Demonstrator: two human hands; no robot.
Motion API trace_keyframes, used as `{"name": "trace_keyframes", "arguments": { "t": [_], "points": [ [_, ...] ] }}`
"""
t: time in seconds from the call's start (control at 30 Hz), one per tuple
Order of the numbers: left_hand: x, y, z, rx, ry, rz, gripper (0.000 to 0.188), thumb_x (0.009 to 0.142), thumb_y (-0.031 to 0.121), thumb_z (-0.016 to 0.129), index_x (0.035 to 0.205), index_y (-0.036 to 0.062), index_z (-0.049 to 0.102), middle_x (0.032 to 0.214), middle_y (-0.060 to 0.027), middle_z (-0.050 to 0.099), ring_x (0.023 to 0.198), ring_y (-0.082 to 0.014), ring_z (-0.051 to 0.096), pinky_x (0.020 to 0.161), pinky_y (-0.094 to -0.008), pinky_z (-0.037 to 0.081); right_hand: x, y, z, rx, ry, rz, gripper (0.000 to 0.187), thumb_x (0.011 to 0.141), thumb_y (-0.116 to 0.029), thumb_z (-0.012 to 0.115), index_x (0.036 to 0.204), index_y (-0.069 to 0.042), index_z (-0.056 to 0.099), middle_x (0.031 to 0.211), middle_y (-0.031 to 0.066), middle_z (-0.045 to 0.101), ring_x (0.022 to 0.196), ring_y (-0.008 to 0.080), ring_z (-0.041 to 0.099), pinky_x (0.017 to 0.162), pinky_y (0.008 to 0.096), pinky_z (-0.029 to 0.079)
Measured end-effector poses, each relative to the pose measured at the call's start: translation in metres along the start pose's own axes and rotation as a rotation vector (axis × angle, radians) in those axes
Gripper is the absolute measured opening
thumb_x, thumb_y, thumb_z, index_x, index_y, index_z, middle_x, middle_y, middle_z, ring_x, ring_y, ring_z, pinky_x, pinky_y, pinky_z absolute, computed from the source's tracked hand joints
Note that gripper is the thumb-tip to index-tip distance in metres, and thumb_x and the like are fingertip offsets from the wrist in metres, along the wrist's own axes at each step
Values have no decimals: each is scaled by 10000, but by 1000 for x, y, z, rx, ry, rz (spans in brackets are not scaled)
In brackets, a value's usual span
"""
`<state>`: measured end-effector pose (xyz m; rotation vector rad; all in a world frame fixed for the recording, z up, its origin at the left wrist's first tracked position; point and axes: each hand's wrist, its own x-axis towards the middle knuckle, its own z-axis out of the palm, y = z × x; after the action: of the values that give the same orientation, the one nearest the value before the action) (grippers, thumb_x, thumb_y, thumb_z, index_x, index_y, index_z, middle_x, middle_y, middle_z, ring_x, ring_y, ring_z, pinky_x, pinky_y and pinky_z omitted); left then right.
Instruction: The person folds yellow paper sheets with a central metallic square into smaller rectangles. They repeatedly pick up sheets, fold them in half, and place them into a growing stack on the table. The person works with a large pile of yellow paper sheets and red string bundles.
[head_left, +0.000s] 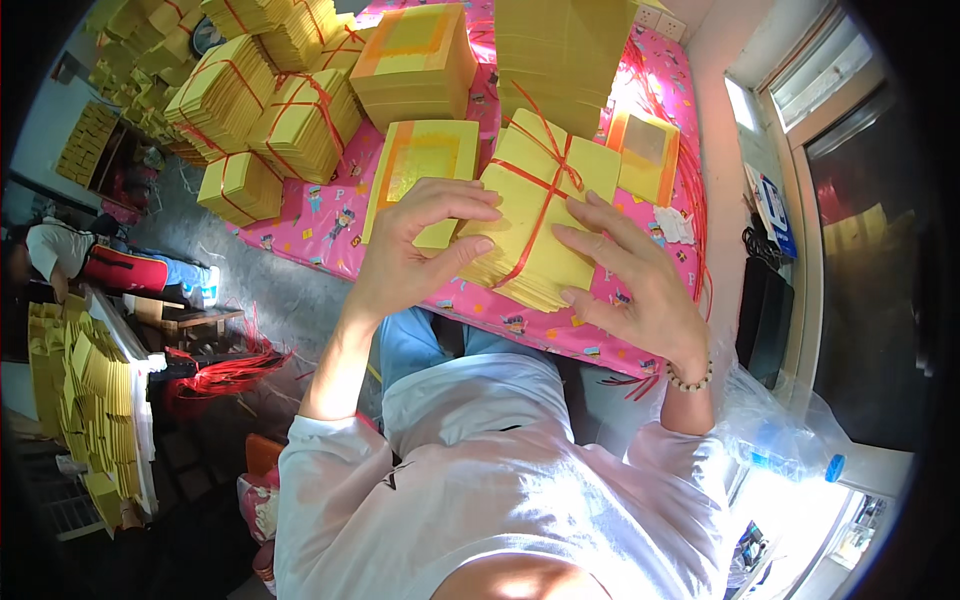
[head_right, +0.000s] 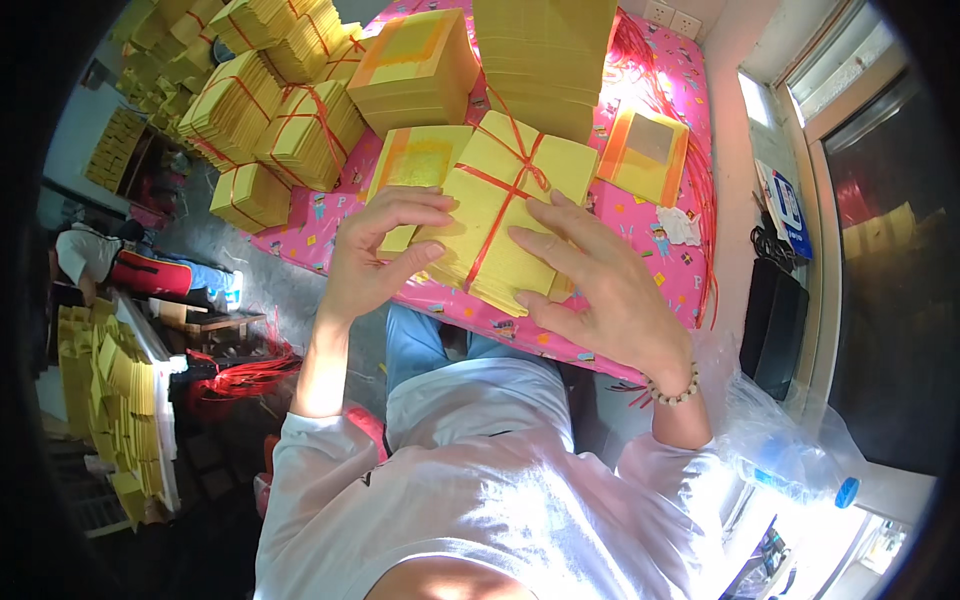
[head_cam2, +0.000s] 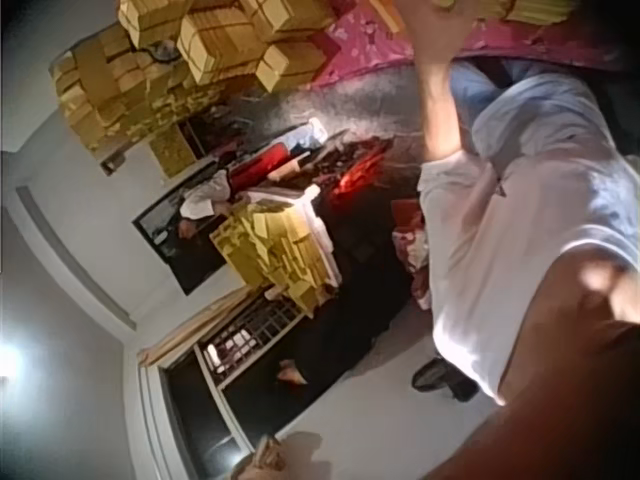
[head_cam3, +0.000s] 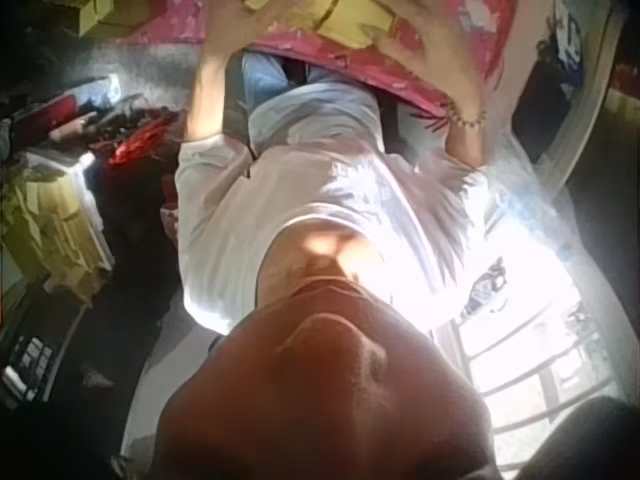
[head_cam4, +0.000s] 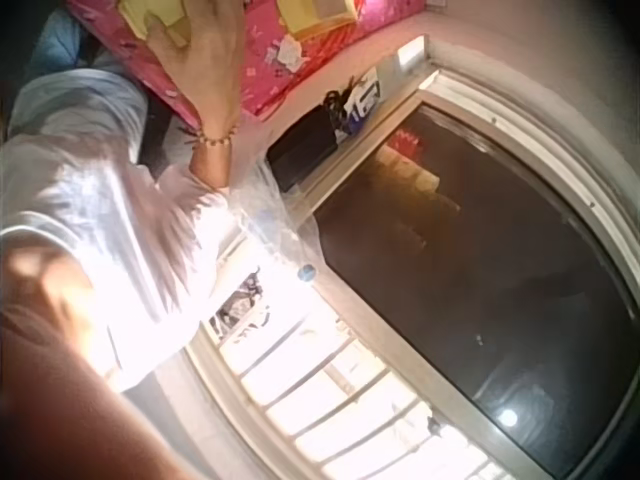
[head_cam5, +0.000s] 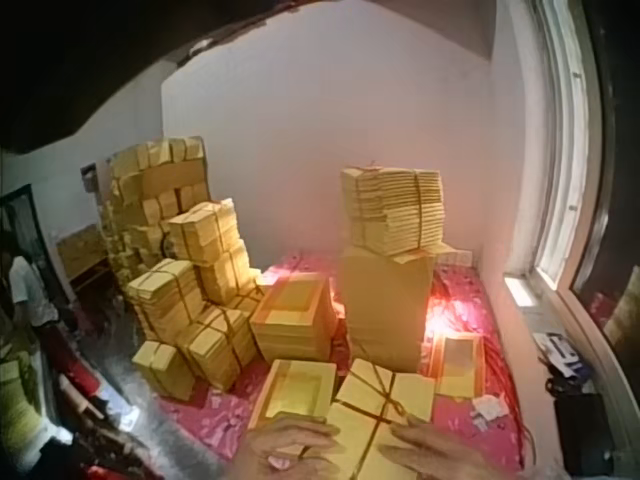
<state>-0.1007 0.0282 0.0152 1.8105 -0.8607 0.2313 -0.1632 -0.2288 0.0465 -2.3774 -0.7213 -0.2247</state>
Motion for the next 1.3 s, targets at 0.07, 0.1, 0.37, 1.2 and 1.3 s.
{"name": "trace_keyframes", "arguments": {
  "t": [0.07, 0.1, 0.37, 1.2, 1.3],
  "points": [
    [1, 1, -2, -12, -9, -8, 219, 766, 87, 742, 976, 61, 685, 1028, -83, 683, 1056, -253, 604, 919, -366, 457, 0, -1, -3, -41, -2, -35, 434, 751, -187, 741, 1154, -67, 635, 1235, 157, 568, 1197, 357, 518, 959, 425, 461],
    [1, 1, -2, -3, -19, -11, 235, 757, 103, 752, 978, 61, 684, 1051, -85, 675, 1069, -255, 596, 924, -367, 453, 1, -3, -4, -57, 6, -45, 407, 749, -180, 741, 1125, -63, 644, 1200, 151, 587, 1159, 350, 545, 942, 419, 474],
    [-13, 10, 24, 99, 39, -19, 726, 678, 260, 829, 1300, 78, 503, 1405, -170, 386, 1289, -292, 404, 1035, -387, 362, -1, -10, 3, -312, 125, -233, 278, 729, -106, 732, 989, -34, 662, 1026, 112, 651, 994, 292, 638, 872, 419, 521],
    [-24, -1, 48, -233, 146, -166, 823, 758, 139, 765, 1409, 10, 278, 1500, -229, 239, 1390, -309, 273, 1122, -405, 240, -7, -6, 40, -249, 386, -188, 229, 703, 1, 702, 924, -1, 644, 961, 127, 664, 939, 291, 666, 817, 382, 565],
    [-24, -1, 48, -224, 150, -168, 822, 754, 140, 769, 1408, 17, 286, 1500, -227, 243, 1393, -307, 269, 1124, -403, 236, -7, -7, 40, -265, 387, -195, 226, 707, -9, 703, 925, -1, 642, 957, 129, 663, 935, 291, 667, 805, 378, 567]
  ]
}}
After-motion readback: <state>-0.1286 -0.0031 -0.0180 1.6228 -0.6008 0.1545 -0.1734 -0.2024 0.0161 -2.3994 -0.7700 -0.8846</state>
